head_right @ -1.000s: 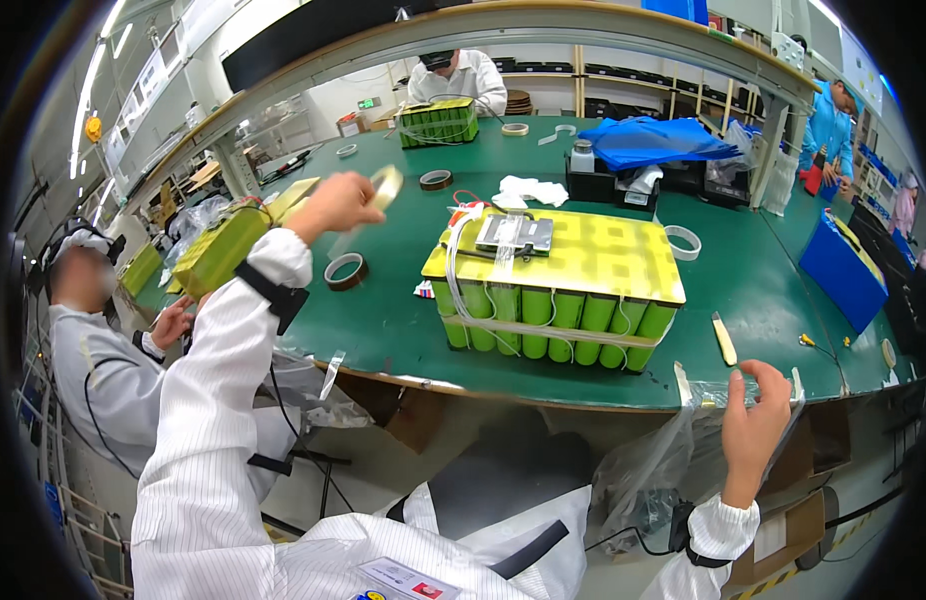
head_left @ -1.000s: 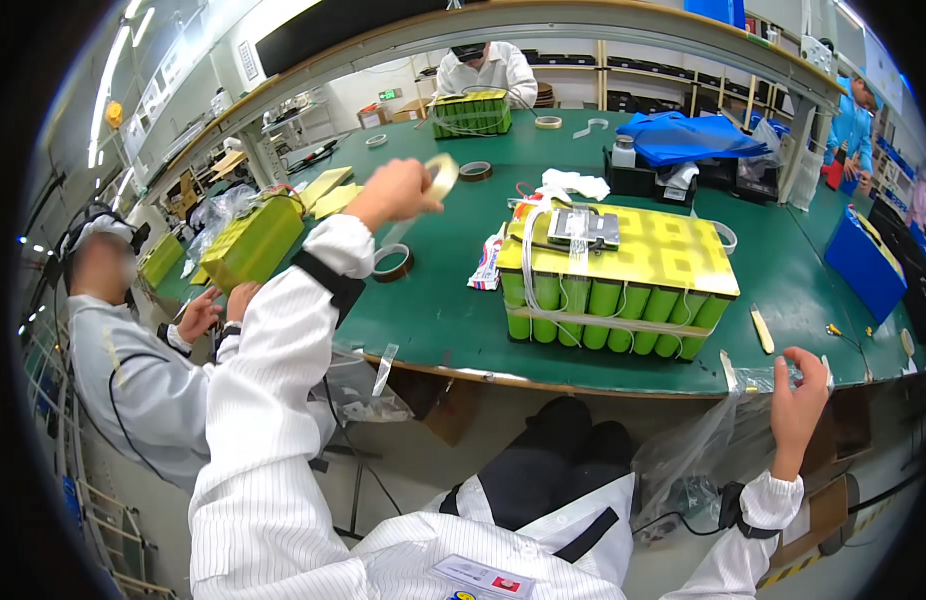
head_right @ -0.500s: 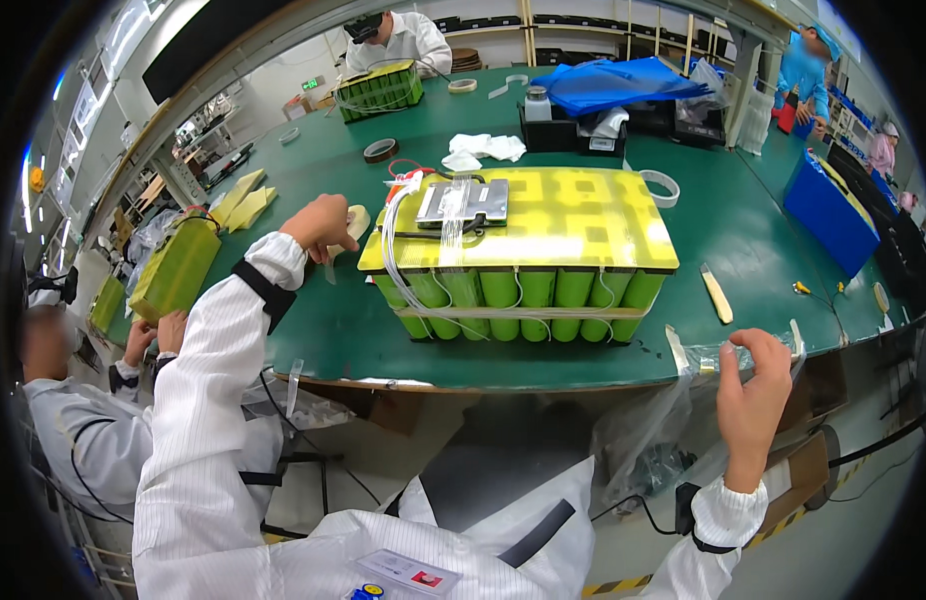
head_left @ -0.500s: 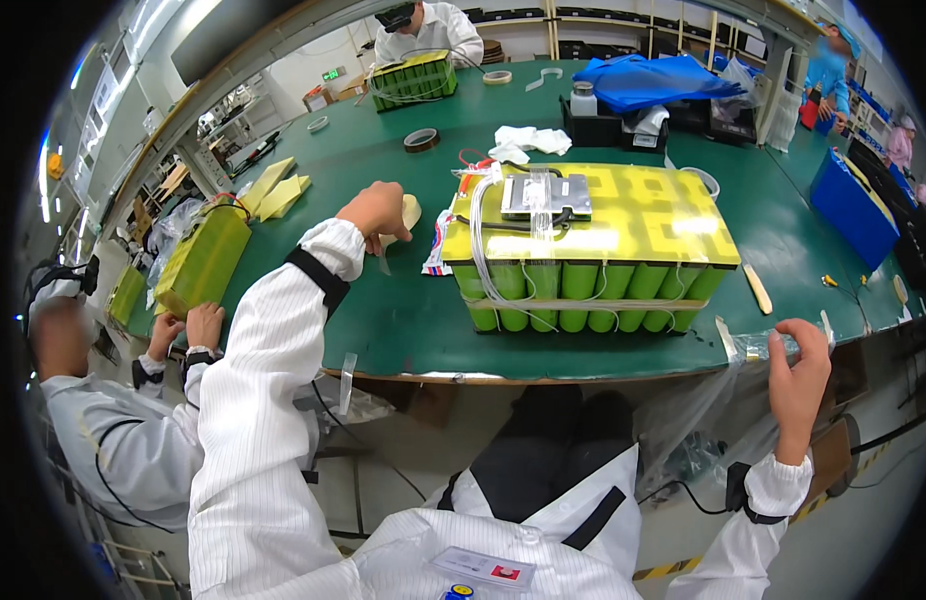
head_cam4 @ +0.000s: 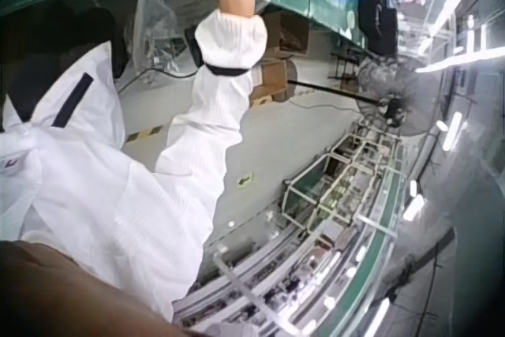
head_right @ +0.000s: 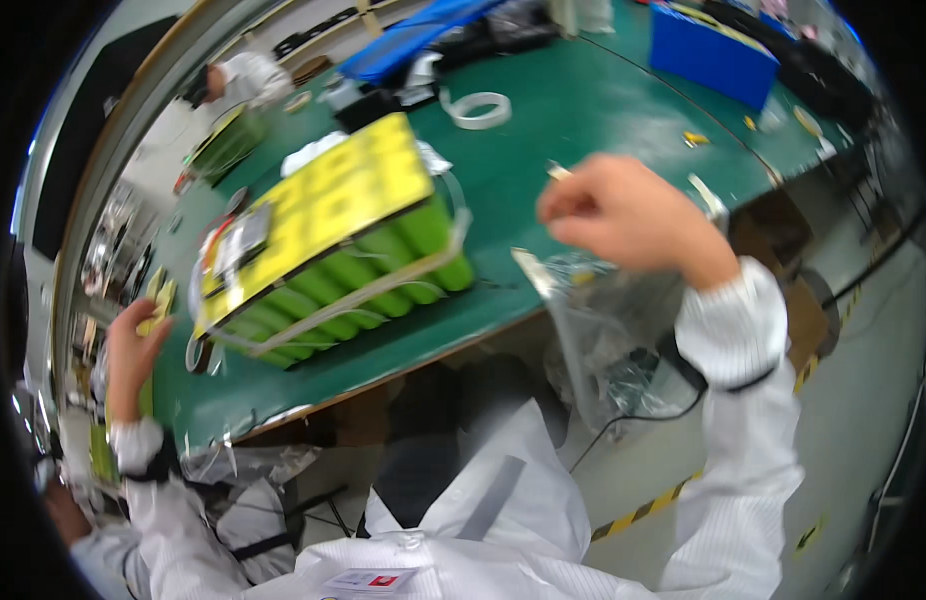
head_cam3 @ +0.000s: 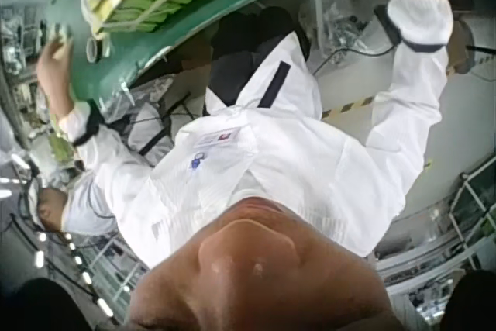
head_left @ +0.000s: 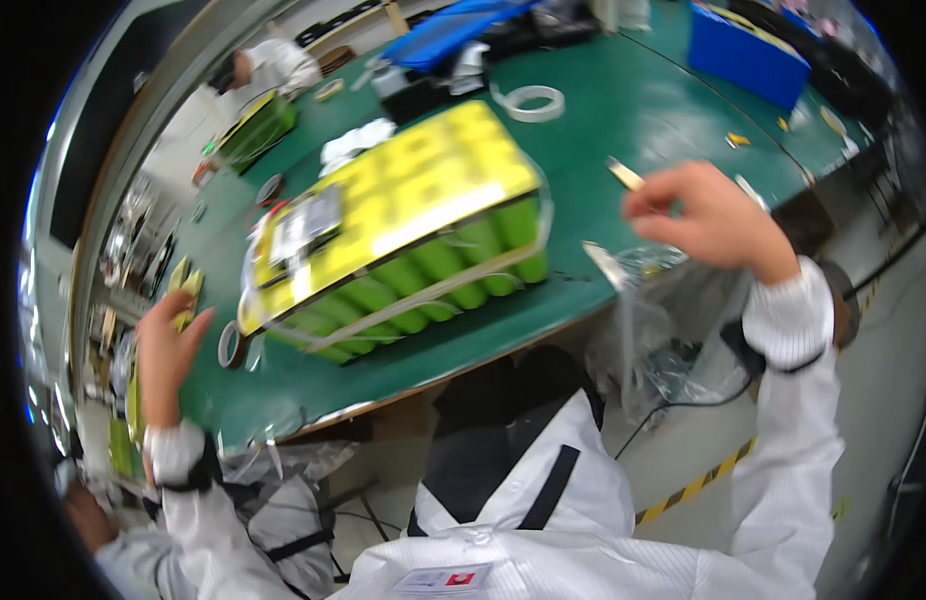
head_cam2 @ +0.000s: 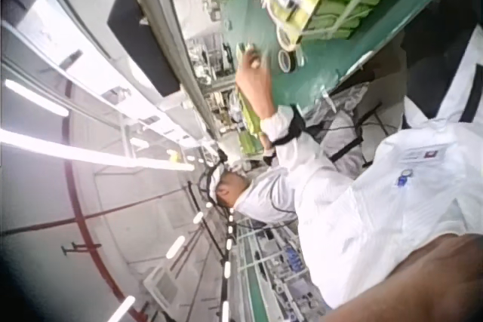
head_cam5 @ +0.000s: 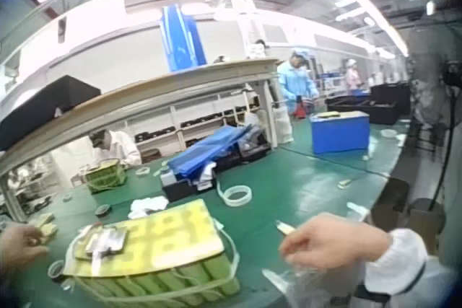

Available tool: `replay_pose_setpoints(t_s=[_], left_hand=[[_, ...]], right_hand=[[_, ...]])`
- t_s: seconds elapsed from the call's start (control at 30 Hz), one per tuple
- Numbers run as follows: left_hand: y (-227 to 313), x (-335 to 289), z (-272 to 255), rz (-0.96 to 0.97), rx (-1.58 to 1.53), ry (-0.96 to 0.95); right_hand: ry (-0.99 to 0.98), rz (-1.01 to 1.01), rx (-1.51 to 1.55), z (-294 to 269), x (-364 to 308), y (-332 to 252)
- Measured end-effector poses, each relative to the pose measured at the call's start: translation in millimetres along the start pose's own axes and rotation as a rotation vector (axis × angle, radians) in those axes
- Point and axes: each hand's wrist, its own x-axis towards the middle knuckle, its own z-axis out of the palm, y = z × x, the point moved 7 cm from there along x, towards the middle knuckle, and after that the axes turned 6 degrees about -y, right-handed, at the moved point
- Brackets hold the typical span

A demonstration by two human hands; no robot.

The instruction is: The person secures a battery pack consisting of green cylindrical cells using clear adhesive tape and zip ties. They apply tape to the sides and top of the pack, then use zip ties to bundle the wires and further secure the components. The person also handles red and black wires connected to the pack.

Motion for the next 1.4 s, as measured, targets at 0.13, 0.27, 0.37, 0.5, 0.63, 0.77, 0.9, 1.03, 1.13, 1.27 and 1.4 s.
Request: replay_pose_setpoints(t_s=[0.13, 0.27, 0.37, 0.5, 0.63, 0.77, 0.9, 1.03, 1.13, 1.27, 1.4], left_hand=[[110, -58, -54, -0.02, -0.111, 0.238], [264, -76, -33, 0.44, 0.184, 0.508], [332, -50, -9, 0.466, 0.195, 0.426], [382, -16, 18, 0.599, 0.342, 0.249], [403, 18, 17, 0.597, 0.331, 0.012], [396, 28, 42, 0.522, 0.57, 0.011], [388, 25, 53, 0.494, 0.569, 0.069], [367, 27, 56, 0.527, 0.534, 0.064], [385, 22, 60, 0.538, 0.351, 0.054], [402, 26, 63, 0.414, 0.171, 0.043], [390, 25, 66, 0.397, 0.075, 0.086]], right_hand=[[-0.215, -0.183, 0.004, 3, 49, 10], [-0.277, -0.304, 0.121, 12, 75, 6], [-0.281, -0.419, 0.178, 24, 86, 9], [-0.35, -0.493, 0.246, 36, 92, -4], [-0.358, -0.603, 0.249, 37, 92, -18], [-0.329, -0.662, 0.253, 39, 100, -16], [-0.31, -0.694, 0.212, 31, 96, -21], [-0.303, -0.756, 0.238, 40, 102, -21], [-0.285, -0.833, 0.256, 45, 109, -22], [-0.25, -0.831, 0.225, 36, 107, -21], [-0.021, -0.825, 0.126, 27, 141, -9]])
